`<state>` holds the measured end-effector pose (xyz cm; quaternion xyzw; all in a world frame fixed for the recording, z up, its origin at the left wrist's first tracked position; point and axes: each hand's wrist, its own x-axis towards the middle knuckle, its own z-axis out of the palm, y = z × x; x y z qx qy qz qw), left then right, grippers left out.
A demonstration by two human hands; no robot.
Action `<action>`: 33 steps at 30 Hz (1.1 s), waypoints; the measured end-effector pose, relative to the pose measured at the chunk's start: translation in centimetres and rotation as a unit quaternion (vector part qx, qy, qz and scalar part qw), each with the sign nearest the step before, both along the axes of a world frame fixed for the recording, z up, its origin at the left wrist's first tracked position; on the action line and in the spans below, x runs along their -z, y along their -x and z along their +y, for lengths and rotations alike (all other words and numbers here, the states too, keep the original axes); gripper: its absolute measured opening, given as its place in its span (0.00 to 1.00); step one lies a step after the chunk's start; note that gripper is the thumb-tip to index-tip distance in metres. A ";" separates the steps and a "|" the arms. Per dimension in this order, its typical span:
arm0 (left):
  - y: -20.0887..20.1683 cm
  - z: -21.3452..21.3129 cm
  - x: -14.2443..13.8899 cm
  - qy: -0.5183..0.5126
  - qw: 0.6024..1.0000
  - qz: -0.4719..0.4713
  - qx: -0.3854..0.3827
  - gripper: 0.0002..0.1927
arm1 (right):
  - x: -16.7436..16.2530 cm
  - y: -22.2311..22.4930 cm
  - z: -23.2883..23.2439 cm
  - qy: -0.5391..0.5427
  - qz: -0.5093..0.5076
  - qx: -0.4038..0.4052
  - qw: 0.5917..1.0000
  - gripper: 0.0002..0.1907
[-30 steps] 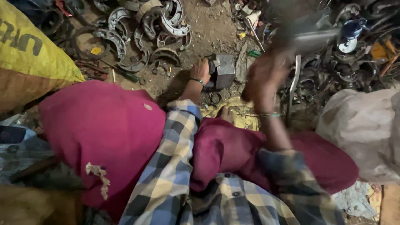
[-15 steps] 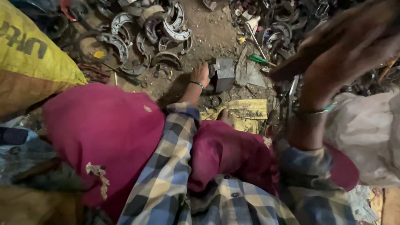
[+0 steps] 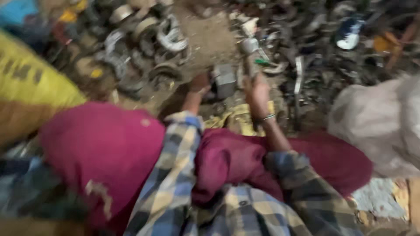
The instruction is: The person sits on the ground in a scrap-metal yard and hammers curved metal brake-shoe parts on a small anvil, repositioning and turning each piece between strikes, then sets finished pieces aside and picks up the next part from the pile.
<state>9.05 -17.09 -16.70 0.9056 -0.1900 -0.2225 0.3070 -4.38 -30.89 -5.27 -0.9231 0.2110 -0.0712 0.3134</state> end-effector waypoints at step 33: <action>2.4 1.6 1.6 0.005 0.986 -0.165 -0.007 0.31 | 8.8 2.4 -0.2 -0.027 0.091 -0.042 0.995 0.31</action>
